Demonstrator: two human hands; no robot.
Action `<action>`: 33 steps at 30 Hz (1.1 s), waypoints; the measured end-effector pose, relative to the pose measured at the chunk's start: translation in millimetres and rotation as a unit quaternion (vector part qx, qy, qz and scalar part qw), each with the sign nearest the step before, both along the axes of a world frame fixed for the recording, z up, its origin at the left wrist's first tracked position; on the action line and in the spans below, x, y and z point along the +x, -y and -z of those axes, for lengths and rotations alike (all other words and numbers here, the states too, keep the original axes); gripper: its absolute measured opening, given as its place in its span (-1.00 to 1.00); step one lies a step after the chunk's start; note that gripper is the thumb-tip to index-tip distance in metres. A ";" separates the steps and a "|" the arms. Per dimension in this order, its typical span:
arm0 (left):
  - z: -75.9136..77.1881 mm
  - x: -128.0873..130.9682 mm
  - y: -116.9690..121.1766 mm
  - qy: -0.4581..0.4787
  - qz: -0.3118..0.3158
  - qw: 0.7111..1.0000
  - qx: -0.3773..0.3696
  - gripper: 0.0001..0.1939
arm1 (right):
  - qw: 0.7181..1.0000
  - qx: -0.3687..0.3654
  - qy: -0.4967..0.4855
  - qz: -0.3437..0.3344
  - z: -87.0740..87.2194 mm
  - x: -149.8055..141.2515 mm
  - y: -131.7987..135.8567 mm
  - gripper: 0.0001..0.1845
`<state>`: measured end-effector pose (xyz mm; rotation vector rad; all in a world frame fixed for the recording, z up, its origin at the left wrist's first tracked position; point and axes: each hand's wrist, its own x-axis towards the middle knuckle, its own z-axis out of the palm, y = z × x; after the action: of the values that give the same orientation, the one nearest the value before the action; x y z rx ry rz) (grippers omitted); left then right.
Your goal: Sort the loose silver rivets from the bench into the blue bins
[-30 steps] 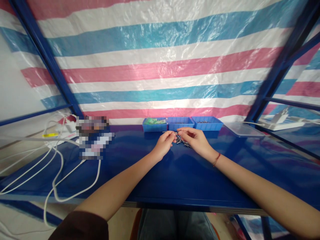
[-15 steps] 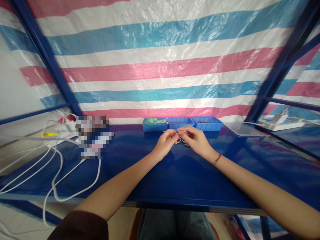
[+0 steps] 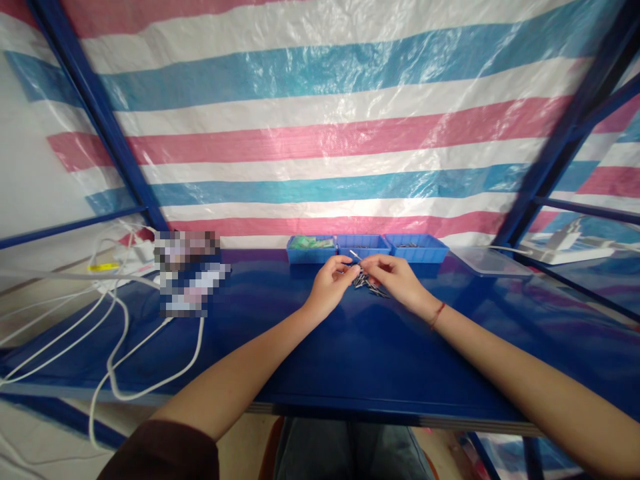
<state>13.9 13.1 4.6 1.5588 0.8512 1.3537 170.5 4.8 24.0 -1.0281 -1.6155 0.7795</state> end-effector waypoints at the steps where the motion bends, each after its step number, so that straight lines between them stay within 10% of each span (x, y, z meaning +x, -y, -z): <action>1: 0.8 0.0 -0.4 -0.005 -0.005 1.000 -0.006 -0.67 | 0.999 0.007 -0.011 0.034 -0.2 5.6 -4.5 -0.61; 10: 5.9 -0.1 -2.5 -0.078 -0.012 0.997 0.002 -0.70 | 0.880 0.064 0.278 0.381 11.9 113.2 -61.9 -0.66; 18: 6.4 -14.5 -6.3 -0.354 -0.075 0.916 0.172 -0.71 | 0.865 0.047 0.326 0.379 21.5 128.1 -64.7 -0.65; 25: 9.8 -30.9 -20.8 -0.522 -0.091 0.835 0.147 -0.70 | 0.873 0.096 0.371 0.300 16.9 93.3 -52.6 -0.66; 33: 13.0 -30.1 -26.7 -0.450 -0.071 0.875 0.160 -0.79 | 0.877 0.155 0.421 0.172 8.7 40.7 -22.0 -0.67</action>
<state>-16.1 39.8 -8.5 2.4976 1.3517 0.8326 211.2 26.9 15.3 -1.4615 -2.0852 -0.2327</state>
